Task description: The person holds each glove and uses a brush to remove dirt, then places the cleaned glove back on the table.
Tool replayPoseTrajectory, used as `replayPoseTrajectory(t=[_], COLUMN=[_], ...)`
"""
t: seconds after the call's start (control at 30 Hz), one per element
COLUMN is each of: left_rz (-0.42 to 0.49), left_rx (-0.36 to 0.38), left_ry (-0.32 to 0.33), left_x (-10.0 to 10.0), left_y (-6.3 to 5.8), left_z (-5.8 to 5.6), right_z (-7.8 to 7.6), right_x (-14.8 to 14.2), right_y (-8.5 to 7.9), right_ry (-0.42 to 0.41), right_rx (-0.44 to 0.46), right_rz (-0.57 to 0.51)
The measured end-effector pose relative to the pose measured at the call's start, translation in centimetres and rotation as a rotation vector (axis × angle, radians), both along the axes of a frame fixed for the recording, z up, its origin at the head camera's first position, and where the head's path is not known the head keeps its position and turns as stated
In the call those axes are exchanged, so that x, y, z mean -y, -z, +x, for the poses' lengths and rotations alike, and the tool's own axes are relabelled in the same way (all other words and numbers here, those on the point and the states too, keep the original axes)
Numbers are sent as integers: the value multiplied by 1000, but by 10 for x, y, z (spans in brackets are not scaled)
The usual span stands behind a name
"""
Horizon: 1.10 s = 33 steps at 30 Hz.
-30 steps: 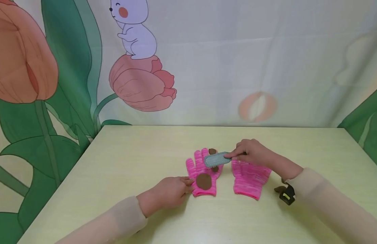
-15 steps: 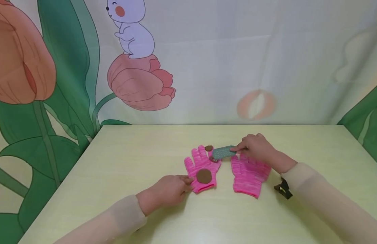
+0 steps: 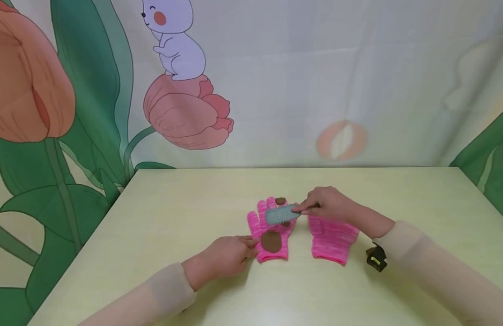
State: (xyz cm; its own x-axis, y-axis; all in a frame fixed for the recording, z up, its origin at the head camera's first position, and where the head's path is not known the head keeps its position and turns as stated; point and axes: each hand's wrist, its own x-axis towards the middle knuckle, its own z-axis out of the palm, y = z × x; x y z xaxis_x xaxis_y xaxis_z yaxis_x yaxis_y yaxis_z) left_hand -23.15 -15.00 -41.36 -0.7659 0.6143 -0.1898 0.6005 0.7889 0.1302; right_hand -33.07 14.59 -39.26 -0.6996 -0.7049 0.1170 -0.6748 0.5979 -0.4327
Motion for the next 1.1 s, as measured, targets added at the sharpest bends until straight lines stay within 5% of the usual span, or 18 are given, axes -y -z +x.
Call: replayPoseTrajectory(t=[0.17, 0.43, 0.77, 1.1], left_rz=[0, -2, 12, 11], left_rx=[3, -26, -63, -58], left_ry=[2, 25, 33, 26], left_x=[-1, 0, 1, 2], left_y=[1, 1, 1, 2], left_z=[1, 1, -2, -1], right_z=[-7, -33, -25, -15], right_x=[-6, -34, -18, -4], right_y=[17, 18, -18, -14], right_ry=[16, 197, 197, 115], right_rx=[-8, -23, 12, 85], right_rz=[47, 106, -31, -56])
